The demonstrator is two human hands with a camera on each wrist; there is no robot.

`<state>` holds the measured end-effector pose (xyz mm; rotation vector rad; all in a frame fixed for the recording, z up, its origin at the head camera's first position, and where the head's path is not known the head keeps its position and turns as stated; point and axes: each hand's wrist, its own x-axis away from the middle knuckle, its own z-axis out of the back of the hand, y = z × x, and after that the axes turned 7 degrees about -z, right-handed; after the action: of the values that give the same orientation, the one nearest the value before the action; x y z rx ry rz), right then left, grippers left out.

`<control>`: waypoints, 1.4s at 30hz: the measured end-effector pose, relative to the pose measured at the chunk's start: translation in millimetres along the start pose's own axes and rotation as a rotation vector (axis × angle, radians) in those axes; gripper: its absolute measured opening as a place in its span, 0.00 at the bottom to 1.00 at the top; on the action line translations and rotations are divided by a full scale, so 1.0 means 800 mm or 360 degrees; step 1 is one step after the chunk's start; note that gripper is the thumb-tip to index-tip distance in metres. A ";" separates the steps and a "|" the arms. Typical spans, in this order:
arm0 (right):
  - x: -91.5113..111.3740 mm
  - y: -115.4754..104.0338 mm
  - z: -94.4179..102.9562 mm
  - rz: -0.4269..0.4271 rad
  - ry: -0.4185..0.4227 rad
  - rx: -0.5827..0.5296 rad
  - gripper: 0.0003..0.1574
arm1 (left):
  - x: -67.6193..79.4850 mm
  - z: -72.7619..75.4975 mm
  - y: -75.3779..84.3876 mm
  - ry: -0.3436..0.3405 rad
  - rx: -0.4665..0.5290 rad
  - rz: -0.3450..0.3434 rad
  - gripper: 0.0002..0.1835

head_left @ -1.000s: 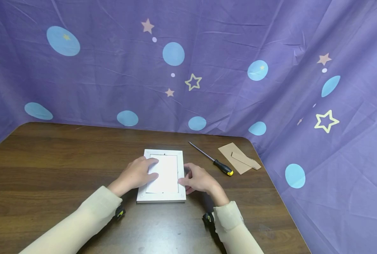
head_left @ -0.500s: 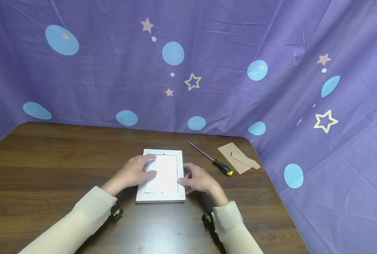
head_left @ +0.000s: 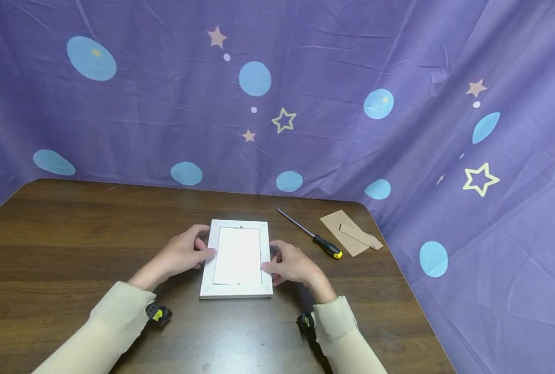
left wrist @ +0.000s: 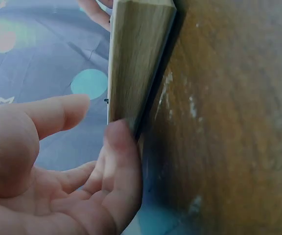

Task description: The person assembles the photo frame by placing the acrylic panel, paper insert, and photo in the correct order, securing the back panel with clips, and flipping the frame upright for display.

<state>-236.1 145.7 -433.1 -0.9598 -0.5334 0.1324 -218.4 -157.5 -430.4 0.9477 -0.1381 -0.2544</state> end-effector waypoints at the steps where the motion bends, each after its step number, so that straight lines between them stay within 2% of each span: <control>1: 0.000 0.000 0.000 0.0000 -0.0001 0.0001 0.46 | 0.002 0.000 -0.001 -0.0017 0.0050 0.0025 0.42; 5: -0.001 0.000 0.001 -0.0009 -0.0004 0.0000 0.46 | 0.007 -0.001 -0.004 -0.0070 0.0260 0.0089 0.43; 9: -0.001 -0.001 0.001 -0.0011 -0.0004 -0.0005 0.46 | 0.010 -0.001 -0.007 -0.0112 0.0396 0.0115 0.45; 17: -0.001 0.000 -0.001 -0.0006 -0.0005 -0.0010 0.46 | 0.013 0.000 -0.010 -0.0153 0.0450 0.0132 0.43; 30: 0.003 0.002 0.005 0.0023 -0.0037 -0.0009 0.45 | 0.013 -0.003 -0.011 -0.0153 0.0452 0.0145 0.42; 36: 0.010 0.003 0.035 0.0100 0.0037 -0.0072 0.42 | 0.013 -0.003 -0.011 -0.0148 0.0448 0.0162 0.42; 39: 0.014 0.003 0.061 0.0197 0.0144 -0.0099 0.40 | 0.013 -0.002 -0.011 -0.0149 0.0457 0.0159 0.42; 42: 0.015 0.005 0.092 0.0272 0.0319 0.0033 0.36 | 0.014 -0.002 -0.012 -0.0150 0.0463 0.0158 0.42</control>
<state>-261.3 206.7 -398.6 -0.9855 -0.2649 0.1923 -208.8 -164.7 -439.4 1.2146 -0.3142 -0.1901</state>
